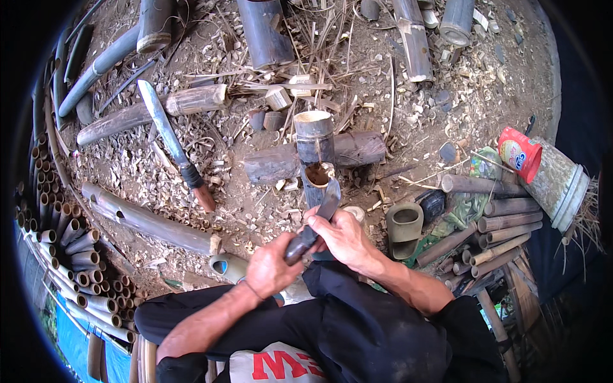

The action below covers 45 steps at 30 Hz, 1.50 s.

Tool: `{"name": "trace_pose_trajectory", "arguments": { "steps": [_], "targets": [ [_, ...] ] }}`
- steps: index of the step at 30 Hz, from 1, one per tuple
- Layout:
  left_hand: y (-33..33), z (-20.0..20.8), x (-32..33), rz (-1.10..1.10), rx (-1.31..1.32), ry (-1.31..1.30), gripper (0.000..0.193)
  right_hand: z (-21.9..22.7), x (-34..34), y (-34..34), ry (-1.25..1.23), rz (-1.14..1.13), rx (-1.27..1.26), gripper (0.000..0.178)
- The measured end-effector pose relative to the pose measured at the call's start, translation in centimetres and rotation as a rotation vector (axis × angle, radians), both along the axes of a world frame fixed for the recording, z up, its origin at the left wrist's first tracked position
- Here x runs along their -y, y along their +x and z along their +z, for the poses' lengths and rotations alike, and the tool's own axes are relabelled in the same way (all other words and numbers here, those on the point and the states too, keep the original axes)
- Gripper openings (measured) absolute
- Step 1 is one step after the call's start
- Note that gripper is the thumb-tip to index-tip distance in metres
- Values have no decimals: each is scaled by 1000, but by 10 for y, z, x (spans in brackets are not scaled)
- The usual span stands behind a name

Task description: The person carves and shapes sections of bamboo using a knife, alternating between different pieces and using the knife to hollow out or smooth the edges.

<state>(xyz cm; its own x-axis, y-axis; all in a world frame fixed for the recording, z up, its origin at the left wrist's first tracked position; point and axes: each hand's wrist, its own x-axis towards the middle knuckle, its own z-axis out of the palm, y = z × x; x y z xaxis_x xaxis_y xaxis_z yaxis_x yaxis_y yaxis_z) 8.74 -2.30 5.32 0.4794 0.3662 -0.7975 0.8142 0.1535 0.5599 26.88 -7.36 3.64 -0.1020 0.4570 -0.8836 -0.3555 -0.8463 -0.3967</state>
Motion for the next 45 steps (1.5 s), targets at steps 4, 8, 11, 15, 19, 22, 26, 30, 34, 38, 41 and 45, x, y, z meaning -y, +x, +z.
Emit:
{"name": "trace_pose_trajectory", "arguments": {
  "steps": [4, 8, 11, 15, 19, 22, 26, 30, 34, 38, 41, 45],
  "targets": [
    [41, 1, 47, 321, -18, -79, 51, 5, -9, 14, 65, 248, 357, 24],
    [54, -9, 69, 311, 62, 36, 65, 3, 0, 9, 123, 259, 549, 21],
    [32, -6, 51, -31, 84, 245, 67, 8, 11, 5, 291, 124, 382, 23],
    [5, 28, -46, -518, 77, 728, 25, -2, 12, -8, 256, -292, -225, 26],
    [20, 53, -105, -873, -42, 438, 24, -15, 5, -16, 82, -575, -730, 31],
    [18, 44, -119, -843, -5, 159, 32, -8, -2, -12, 15, -502, -630, 31],
    [-5, 17, -79, -619, 92, 74, 43, 0, -4, -2, -52, -289, -349, 30],
    [3, 6, -26, -319, 64, -58, 46, -3, 4, 4, 8, -31, -3, 27],
    [31, -5, 34, 61, 31, -86, 51, -11, 11, 8, 172, 163, 384, 23],
    [53, -10, 64, 214, 41, -66, 63, -6, 14, 15, 215, 282, 522, 20],
    [50, -26, 80, 152, 361, 162, 70, 7, 36, 24, 444, 193, 561, 17],
    [92, -26, 54, 300, 669, 27, 82, 34, 19, 59, 760, 350, 713, 46]
  ]
}}
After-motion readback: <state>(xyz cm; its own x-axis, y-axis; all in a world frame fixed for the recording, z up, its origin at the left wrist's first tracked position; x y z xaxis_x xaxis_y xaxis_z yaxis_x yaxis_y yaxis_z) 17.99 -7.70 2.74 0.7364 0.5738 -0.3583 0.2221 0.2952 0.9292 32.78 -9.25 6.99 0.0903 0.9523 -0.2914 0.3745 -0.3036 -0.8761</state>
